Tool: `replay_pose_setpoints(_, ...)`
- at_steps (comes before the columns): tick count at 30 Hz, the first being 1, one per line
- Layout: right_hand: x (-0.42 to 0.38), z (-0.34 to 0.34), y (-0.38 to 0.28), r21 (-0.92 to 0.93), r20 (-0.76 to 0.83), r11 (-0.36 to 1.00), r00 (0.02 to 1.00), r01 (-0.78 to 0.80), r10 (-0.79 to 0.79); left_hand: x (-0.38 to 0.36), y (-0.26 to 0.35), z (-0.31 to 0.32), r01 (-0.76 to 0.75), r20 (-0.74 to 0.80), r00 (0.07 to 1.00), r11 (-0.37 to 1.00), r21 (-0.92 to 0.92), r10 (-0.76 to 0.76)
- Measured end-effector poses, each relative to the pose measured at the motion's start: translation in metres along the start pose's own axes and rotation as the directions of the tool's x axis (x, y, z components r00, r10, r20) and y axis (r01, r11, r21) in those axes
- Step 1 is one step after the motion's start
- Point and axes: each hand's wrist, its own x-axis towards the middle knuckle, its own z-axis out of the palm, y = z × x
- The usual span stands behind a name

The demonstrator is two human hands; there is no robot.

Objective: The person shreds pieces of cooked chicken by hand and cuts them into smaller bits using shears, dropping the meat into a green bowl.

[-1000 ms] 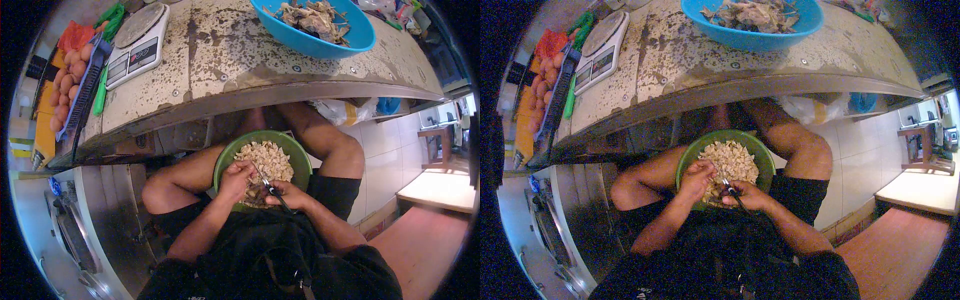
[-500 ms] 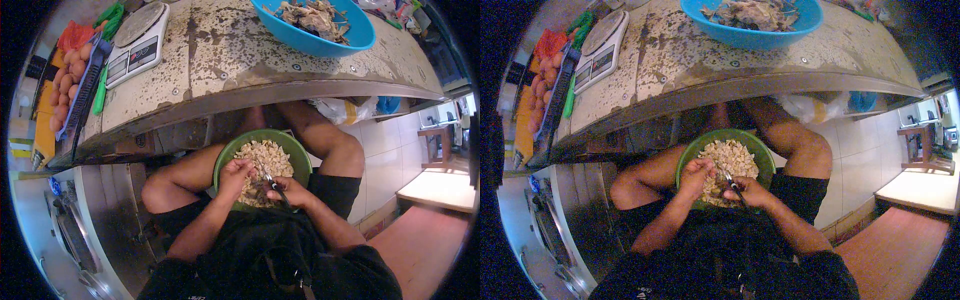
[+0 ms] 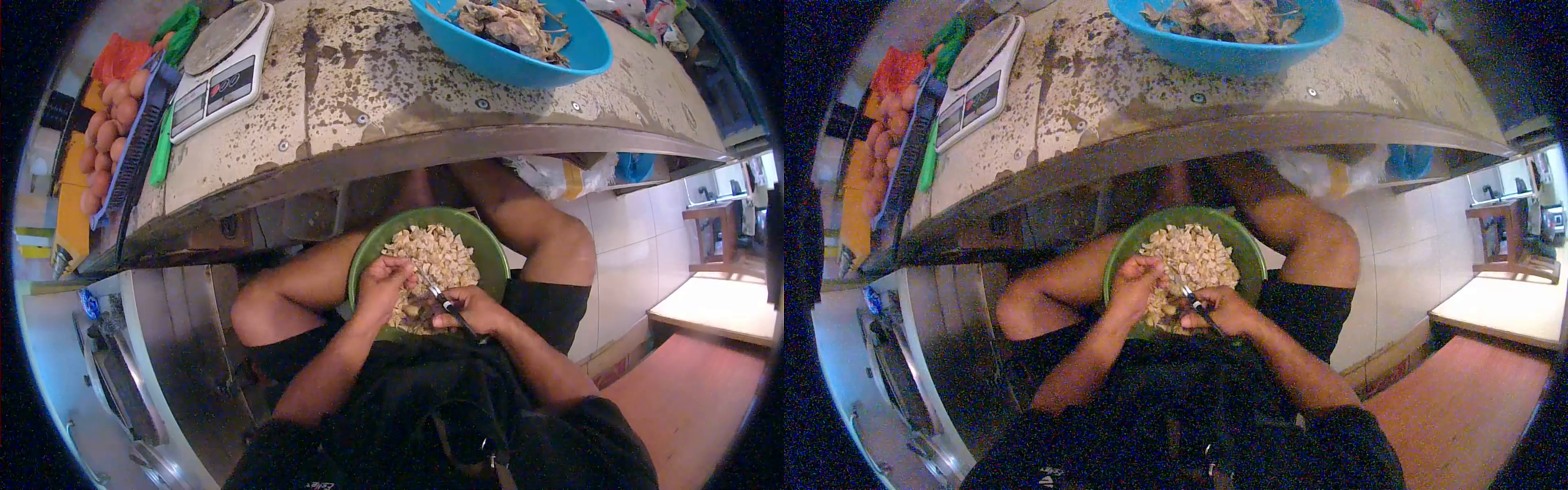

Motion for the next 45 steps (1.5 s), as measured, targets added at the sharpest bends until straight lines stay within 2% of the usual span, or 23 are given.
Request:
replay_pose_setpoints(2,0.001,-0.002,0.001,-0.04,-0.023,0.999,0.999,-0.023,0.022,-0.001,0.001,-0.002,-0.064,-0.025,0.997,0.993,0.099,0.067)
replay_pose_setpoints(3,0.002,-0.005,0.003,-0.149,-0.07,0.988,0.997,0.027,-0.038,0.0,0.001,-0.005,-0.059,-0.028,0.998,0.993,0.099,0.062)
replay_pose_setpoints(4,0.002,-0.007,0.006,-0.256,-0.109,0.964,0.989,0.067,-0.097,0.002,0.001,-0.008,-0.197,-0.026,0.975,0.916,0.349,0.22)
replay_pose_setpoints(5,0.0,-0.01,0.01,-0.247,-0.105,0.967,0.991,0.054,-0.083,0.001,-0.001,-0.012,-0.302,0.015,0.933,0.761,0.574,0.359)
replay_pose_setpoints(7,-0.006,-0.017,0.0,-0.415,-0.187,0.902,0.959,0.118,-0.211,-0.004,0.002,-0.017,-0.33,0.05,0.924,0.727,0.602,0.378)
replay_pose_setpoints(9,-0.013,-0.025,-0.015,-0.318,-0.109,0.941,0.981,0.118,-0.16,-0.011,0.015,-0.015,-0.519,0.387,0.821,0.264,0.813,0.42)
replay_pose_setpoints(10,-0.016,-0.031,-0.017,-0.371,-0.064,0.927,0.994,0.06,-0.089,-0.013,0.01,-0.014,-0.388,0.332,0.918,0.312,0.867,0.217)
replay_pose_setpoints(11,-0.018,-0.034,-0.022,-0.427,-0.022,0.904,1.0,0.005,-0.016,-0.016,0.009,-0.011,-0.386,0.332,0.919,0.312,0.868,0.215)
replay_pose_setpoints(13,-0.021,-0.039,-0.036,-0.487,-0.026,0.873,1.0,-0.016,0.004,-0.024,0.008,-0.006,-0.372,0.37,0.916,0.018,0.928,-0.155)
replay_pose_setpoints(14,-0.02,-0.044,-0.036,-0.502,-0.024,0.865,1.0,0.005,-0.02,-0.028,0.003,-0.008,-0.44,0.431,0.89,-0.033,0.897,-0.148)
replay_pose_setpoints(17,-0.014,-0.056,-0.018,-0.497,-0.019,0.862,0.992,0.102,-0.128,-0.029,-0.011,-0.004,-0.412,0.374,0.896,-0.138,0.9,-0.238)
replay_pose_setpoints(20,-0.012,-0.054,-0.03,-0.234,-0.025,0.971,0.998,0.052,-0.059,-0.026,-0.009,0.001,-0.383,0.321,0.891,-0.151,0.911,-0.322)
replay_pose_setpoints(21,-0.01,-0.052,-0.028,-0.235,-0.024,0.97,0.998,0.056,-0.063,-0.026,-0.01,0.002,-0.383,0.321,0.892,-0.154,0.911,-0.319)
replay_pose_setpoints(23,-0.007,-0.051,-0.022,-0.397,-0.019,0.909,0.989,0.13,-0.15,-0.026,-0.015,0.003,-0.352,0.294,0.904,-0.148,0.924,-0.311)
replay_pose_setpoints(27,-0.007,-0.049,-0.022,-0.399,0.019,0.91,0.993,0.116,-0.119,-0.021,-0.024,0.0,-0.331,0.266,0.903,-0.153,0.931,-0.337)
replay_pose_setpoints(29,-0.004,-0.05,-0.019,-0.394,0.024,0.911,0.992,0.125,-0.126,-0.02,-0.014,0.004,-0.311,0.218,0.856,-0.13,0.942,-0.468)
replay_pose_setpoints(32,0.0,-0.047,-0.009,-0.395,-0.014,0.897,0.975,0.2,-0.224,-0.019,-0.023,-0.001,-0.309,0.211,0.861,-0.148,0.939,-0.463)
replay_pose_setpoints(35,0.004,-0.048,-0.001,-0.463,-0.016,0.871,0.981,0.163,-0.192,-0.02,-0.017,0.002,-0.298,0.202,0.838,-0.116,0.947,-0.507)
replay_pose_setpoints(36,-0.002,-0.043,-0.014,-0.559,-0.035,0.816,0.978,0.15,-0.204,-0.019,-0.022,-0.001,-0.299,0.203,0.84,-0.116,0.947,-0.503)
replay_pose_setpoints(40,-0.001,-0.043,-0.016,-0.526,-0.016,0.839,0.984,0.142,-0.177,-0.018,-0.031,-0.006,-0.317,0.24,0.86,-0.104,0.943,-0.449)
replay_pose_setpoints(42,-0.002,-0.043,-0.016,-0.505,-0.021,0.84,0.97,0.198,-0.241,-0.019,-0.024,-0.004,-0.299,0.225,0.868,-0.106,0.948,-0.442)
replay_pose_setpoints(44,0.002,-0.044,-0.005,-0.487,-0.057,0.854,0.969,0.184,-0.242,-0.022,-0.014,-0.003,-0.307,0.282,0.919,-0.052,0.95,-0.275)
replay_pose_setpoints(45,0.003,-0.043,-0.004,-0.465,-0.096,0.87,0.967,0.165,-0.234,-0.022,-0.011,-0.004,-0.308,0.283,0.919,-0.053,0.95,-0.277)
